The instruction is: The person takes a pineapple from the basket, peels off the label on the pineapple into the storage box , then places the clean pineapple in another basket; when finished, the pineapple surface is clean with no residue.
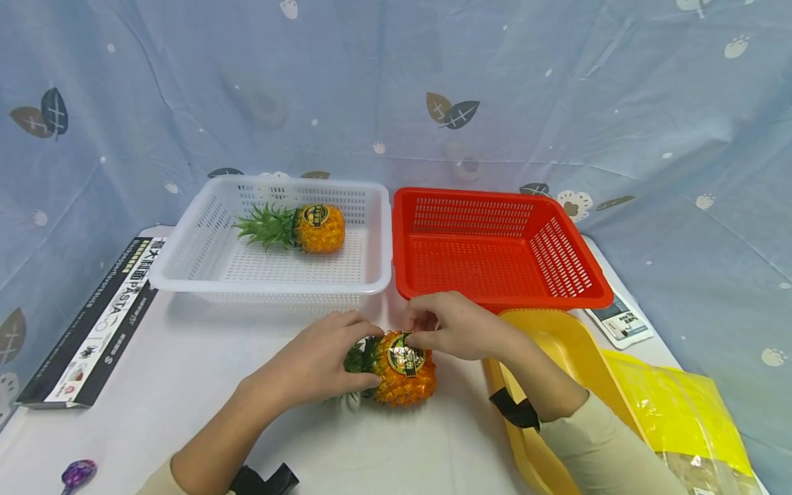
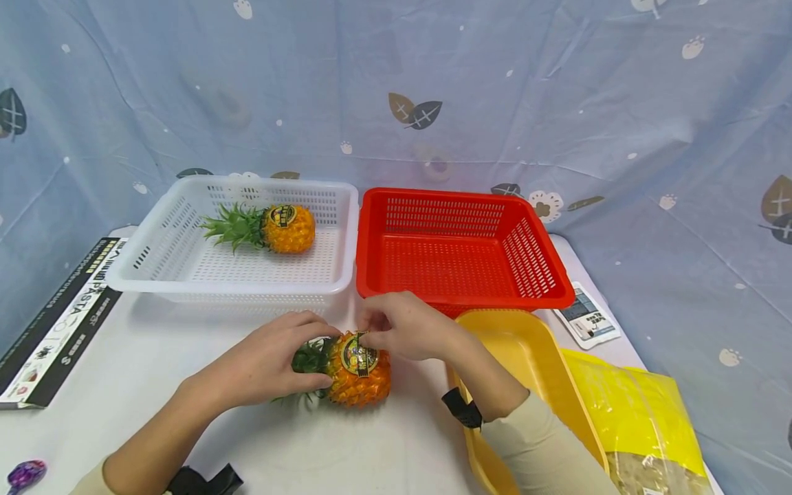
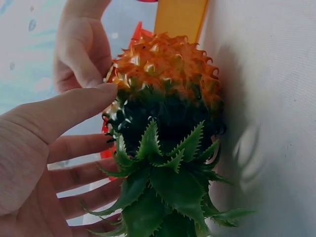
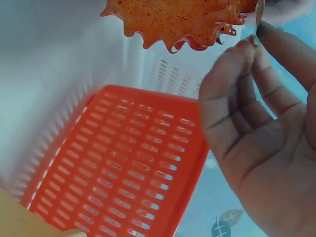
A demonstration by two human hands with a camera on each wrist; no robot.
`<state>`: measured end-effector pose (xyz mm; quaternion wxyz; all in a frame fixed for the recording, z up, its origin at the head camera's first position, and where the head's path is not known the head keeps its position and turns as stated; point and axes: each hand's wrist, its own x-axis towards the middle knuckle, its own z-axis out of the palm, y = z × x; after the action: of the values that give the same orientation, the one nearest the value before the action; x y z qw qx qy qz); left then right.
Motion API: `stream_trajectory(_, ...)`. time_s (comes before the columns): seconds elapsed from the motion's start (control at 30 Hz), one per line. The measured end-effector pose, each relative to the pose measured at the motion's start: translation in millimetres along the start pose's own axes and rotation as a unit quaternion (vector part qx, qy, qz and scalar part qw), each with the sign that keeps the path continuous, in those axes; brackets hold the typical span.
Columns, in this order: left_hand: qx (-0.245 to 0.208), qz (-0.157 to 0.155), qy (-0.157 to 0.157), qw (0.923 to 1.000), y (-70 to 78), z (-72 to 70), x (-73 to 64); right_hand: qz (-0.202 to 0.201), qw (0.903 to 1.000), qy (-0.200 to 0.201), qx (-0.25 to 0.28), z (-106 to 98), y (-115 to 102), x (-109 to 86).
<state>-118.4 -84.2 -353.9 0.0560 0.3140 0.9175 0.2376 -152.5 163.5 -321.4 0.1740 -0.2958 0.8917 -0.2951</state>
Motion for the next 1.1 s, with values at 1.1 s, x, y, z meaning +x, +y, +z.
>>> stream_trajectory(1.1,-0.001,-0.017,-0.021,0.9996,5.0,-2.7,0.0,0.005,0.9823,-0.034,0.184,-32.7,36.8,-45.0)
